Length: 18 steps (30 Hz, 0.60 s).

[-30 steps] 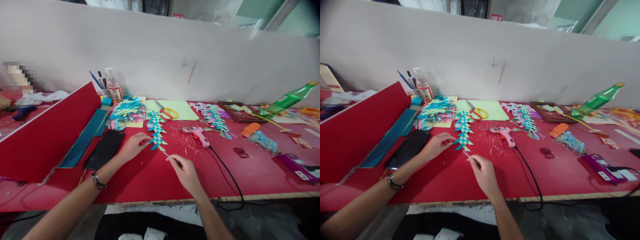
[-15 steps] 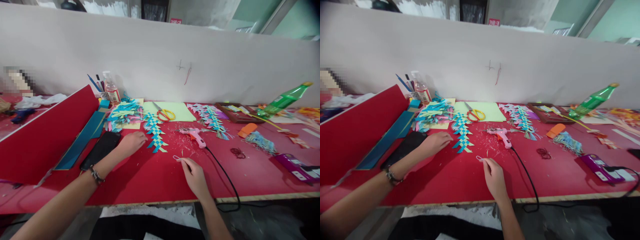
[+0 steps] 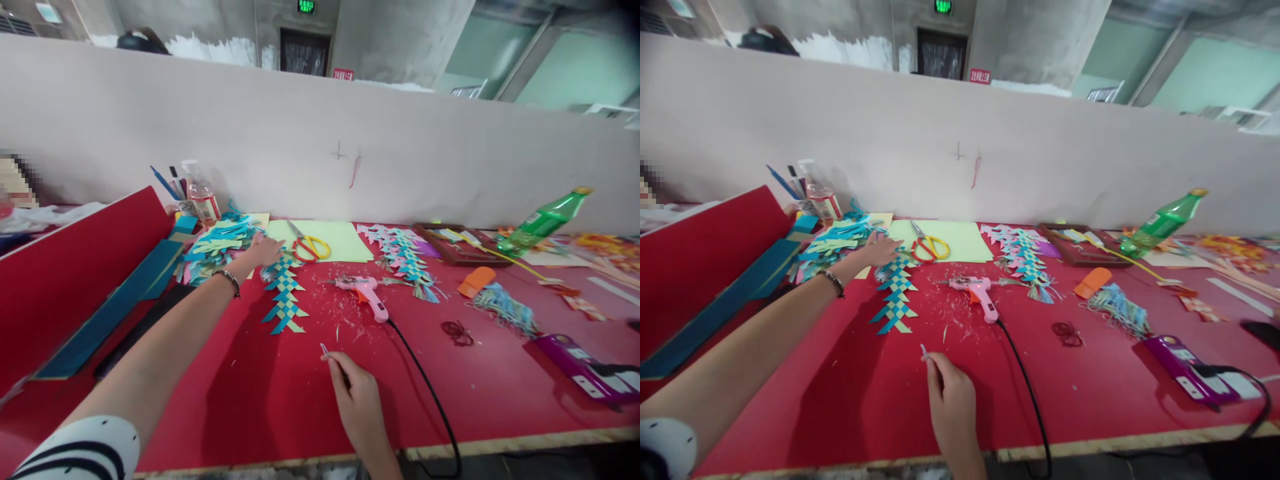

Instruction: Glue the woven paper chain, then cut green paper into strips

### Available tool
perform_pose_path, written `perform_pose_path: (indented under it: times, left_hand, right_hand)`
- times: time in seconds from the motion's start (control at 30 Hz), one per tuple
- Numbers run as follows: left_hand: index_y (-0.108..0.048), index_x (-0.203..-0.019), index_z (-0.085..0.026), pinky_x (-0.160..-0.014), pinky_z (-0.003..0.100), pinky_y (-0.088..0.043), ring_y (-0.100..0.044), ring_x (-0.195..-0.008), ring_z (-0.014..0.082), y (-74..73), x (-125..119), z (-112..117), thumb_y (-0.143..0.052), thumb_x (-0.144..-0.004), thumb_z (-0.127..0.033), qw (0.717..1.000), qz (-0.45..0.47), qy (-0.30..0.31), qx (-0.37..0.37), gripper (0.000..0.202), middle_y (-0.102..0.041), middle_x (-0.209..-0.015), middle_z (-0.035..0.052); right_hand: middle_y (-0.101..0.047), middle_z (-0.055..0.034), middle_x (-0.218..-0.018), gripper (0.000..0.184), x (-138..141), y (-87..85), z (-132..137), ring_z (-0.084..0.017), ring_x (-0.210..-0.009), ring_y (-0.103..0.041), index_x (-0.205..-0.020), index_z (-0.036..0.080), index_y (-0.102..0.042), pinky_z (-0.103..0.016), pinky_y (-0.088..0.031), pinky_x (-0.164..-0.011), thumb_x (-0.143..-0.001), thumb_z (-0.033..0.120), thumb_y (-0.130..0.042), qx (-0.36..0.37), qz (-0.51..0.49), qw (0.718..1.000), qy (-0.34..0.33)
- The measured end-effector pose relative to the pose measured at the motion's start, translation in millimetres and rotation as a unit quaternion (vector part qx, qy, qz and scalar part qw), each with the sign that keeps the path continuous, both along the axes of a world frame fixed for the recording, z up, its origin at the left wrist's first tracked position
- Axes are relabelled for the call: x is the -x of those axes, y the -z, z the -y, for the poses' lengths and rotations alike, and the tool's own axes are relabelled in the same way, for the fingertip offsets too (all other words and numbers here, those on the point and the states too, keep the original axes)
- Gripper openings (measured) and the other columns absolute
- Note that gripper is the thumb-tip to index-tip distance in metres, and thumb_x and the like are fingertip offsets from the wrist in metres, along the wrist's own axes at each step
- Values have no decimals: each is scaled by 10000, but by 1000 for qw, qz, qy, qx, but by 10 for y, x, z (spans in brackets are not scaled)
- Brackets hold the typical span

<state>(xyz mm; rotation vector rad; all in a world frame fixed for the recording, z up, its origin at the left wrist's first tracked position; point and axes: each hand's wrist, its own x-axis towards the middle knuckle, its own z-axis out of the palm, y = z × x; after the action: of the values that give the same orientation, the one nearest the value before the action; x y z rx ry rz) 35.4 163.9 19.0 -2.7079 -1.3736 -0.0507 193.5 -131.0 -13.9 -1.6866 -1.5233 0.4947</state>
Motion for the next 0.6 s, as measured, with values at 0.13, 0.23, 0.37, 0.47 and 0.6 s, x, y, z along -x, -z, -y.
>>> perform_pose_path:
  times: [0.13, 0.23, 0.37, 0.47, 0.6]
  left_hand:
    - [-484, -1136, -147, -828, 426, -448, -527, -989, 206, 32, -49, -50, -494, -845, -305, 1000, -7, -7, 5, 331, -514, -1138, 87]
    - [-494, -1119, -144, -807, 408, -462, -538, -963, 195, 11, -88, -74, -491, -848, -303, 1000, -8, -14, 13, 314, -524, -1119, 84]
    - [-494, -1116, -140, -793, 401, -468, -545, -944, 192, -11, -114, -57, -494, -846, -304, 999, -12, -29, 20, 315, -531, -1103, 82]
    - [-497, -1113, -143, -798, 402, -466, -542, -951, 192, -47, -108, -10, -493, -847, -303, 999, -2, -35, 18, 310, -529, -1107, 82]
    - [-498, -1109, -141, -781, 390, -475, -548, -933, 186, -194, -80, 61, -492, -847, -304, 999, 43, -11, 17, 308, -532, -1099, 81]
  right_hand:
    - [-695, -56, -846, 319, 1, -14, 1, -174, -768, -654, -864, 204, -642, -231, -494, -666, -869, 320, -345, 11, -5, 1000, -7]
    - [-695, -52, -811, 324, 0, -17, 3, -177, -733, -654, -858, 206, -642, -235, -492, -651, -869, 322, -341, 25, -1, 1000, -15]
    - [-694, -51, -805, 312, 1, -10, 8, -181, -718, -651, -851, 204, -640, -239, -489, -650, -863, 320, -351, 27, 4, 1000, -14]
    - [-688, -49, -786, 306, 5, -4, 12, -182, -712, -646, -836, 209, -638, -239, -484, -650, -862, 326, -356, 31, 1, 999, -19]
    - [-671, -53, -768, 303, 5, -21, 9, -174, -711, -633, -819, 203, -636, -233, -476, -643, -863, 317, -358, 18, -26, 999, -16]
